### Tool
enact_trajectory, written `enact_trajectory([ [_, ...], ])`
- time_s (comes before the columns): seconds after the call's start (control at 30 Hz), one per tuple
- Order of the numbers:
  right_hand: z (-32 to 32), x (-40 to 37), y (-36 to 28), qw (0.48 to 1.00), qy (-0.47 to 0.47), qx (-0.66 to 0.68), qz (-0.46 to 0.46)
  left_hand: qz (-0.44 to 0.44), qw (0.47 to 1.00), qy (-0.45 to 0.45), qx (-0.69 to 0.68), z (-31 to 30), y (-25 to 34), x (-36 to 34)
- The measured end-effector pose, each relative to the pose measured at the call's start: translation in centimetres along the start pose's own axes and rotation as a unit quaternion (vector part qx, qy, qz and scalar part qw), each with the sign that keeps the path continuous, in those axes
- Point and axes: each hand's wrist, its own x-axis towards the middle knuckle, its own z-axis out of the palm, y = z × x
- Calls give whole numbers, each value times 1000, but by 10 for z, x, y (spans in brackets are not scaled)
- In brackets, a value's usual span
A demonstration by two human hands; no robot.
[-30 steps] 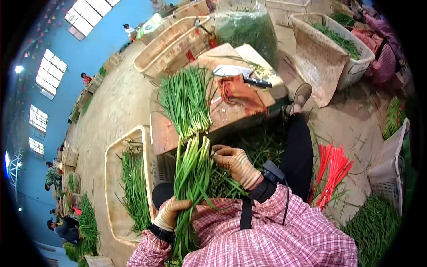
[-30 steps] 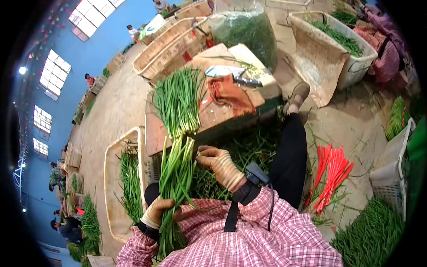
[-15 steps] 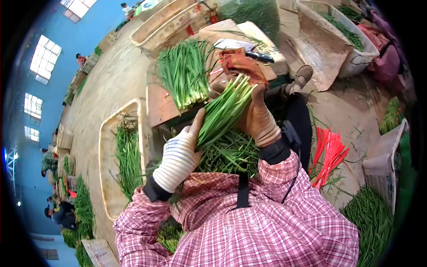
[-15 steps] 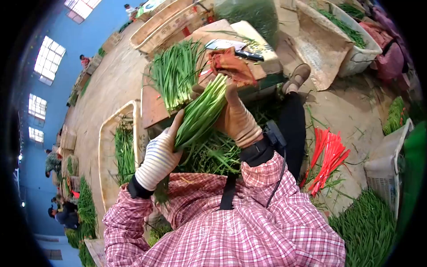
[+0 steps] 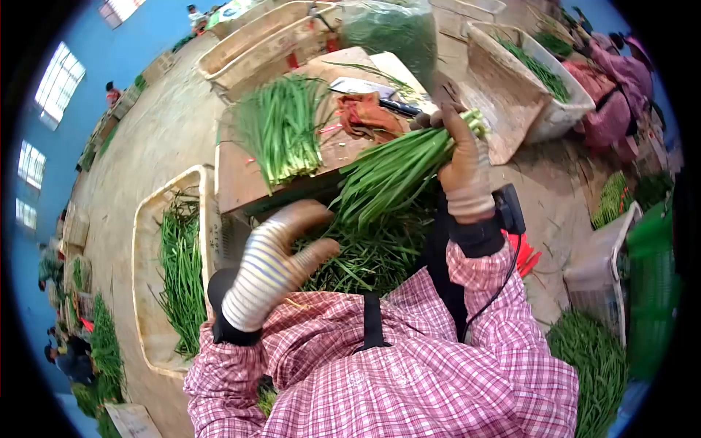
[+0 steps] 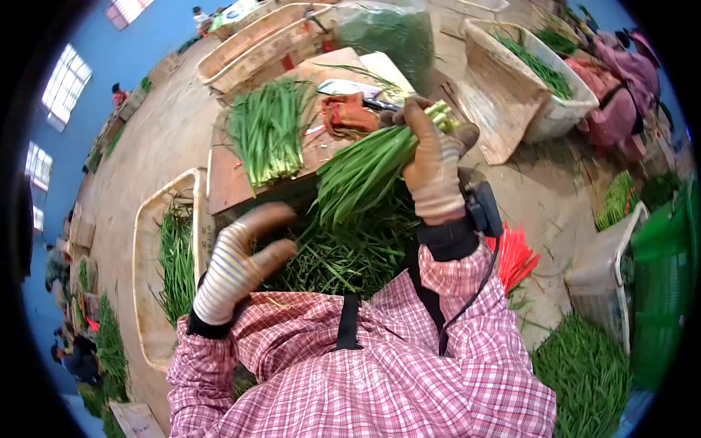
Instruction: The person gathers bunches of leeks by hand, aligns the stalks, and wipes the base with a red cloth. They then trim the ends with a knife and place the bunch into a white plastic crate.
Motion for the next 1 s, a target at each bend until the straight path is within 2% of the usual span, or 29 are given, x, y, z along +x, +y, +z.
enact_trajectory([
  [0.03, 4, -2, 6, 1000, -27, -6, 13, -123, 978, -86, -143, 5, 27, -7],
  [0.07, 25, -15, 7, 998, -49, -27, -9, -106, 963, -185, -165, 12, 33, -10],
  [0.1, 48, -31, 11, 996, -61, -11, -69, -45, 937, -225, -261, 31, 12, -18],
  [0.13, 66, -46, 11, 991, -81, -30, -98, -19, 920, -219, -325, 60, -17, -18],
  [0.2, 85, -71, 11, 970, -122, -116, -175, 27, 860, -161, -483, 86, -24, -13],
  [0.27, 88, -91, 21, 973, -180, -48, -139, 62, 753, -44, -654, 82, 1, -2],
  [0.37, 80, -114, 49, 958, -258, 32, -119, 40, 621, 94, -777, 64, -2, 1],
  [0.4, 78, -121, 57, 959, -258, 20, -112, 27, 575, 71, -815, 54, -6, 4],
  [0.47, 68, -131, 69, 958, -272, 25, -86, 31, 564, 60, -823, 47, -18, 11],
  [0.5, 70, -133, 63, 946, -315, -4, -71, 32, 558, 53, -827, 44, -28, 14],
  [0.53, 72, -131, 54, 932, -357, -32, -58, 43, 578, 58, -813, 39, -36, 20],
  [0.57, 71, -127, 45, 915, -396, -60, -48, 25, 631, 125, -765, 36, -39, 21],
  [0.6, 56, -115, 34, 884, -456, -100, 27, 90, 807, 219, -542, 37, -46, 18],
  [0.63, 57, -106, 27, 896, -433, -70, 72, 168, 903, 276, -282, 38, -55, 21],
  [0.67, 58, -95, 19, 906, -405, -38, 115, 96, 838, 193, -501, 26, -53, 28],
  [0.7, 54, -77, 20, 921, -373, -43, 101, -3, 728, 89, -680, 7, -52, 35],
  [0.73, 63, -84, 20, 920, -358, -124, 102, 2, 779, 110, -617, 0, -54, 16],
  [0.77, 74, -65, 23, 912, -341, -196, 116, 8, 824, 143, -548, -8, -55, 25],
  [0.83, 101, -35, 46, 837, -377, -393, 47, 133, 885, 225, -385, -22, -46, 39],
  [0.87, 127, -32, 47, 838, -379, -387, 63, 133, 889, 252, -359, -43, -74, 52],
  [0.9, 158, -32, 43, 837, -383, -382, 79, 121, 925, 259, -249, -66, -84, 55],
  [0.93, 182, -28, 41, 835, -421, -349, 59, 109, 948, 266, -136, -90, -94, 58],
  [0.97, 203, -19, 45, 830, -458, -316, 40, 131, 946, 283, -88, -116, -131, 71],
  [1.0, 220, -5, 70, 824, -513, -234, -54, 150, 941, 302, -39, -142, -168, 84],
])
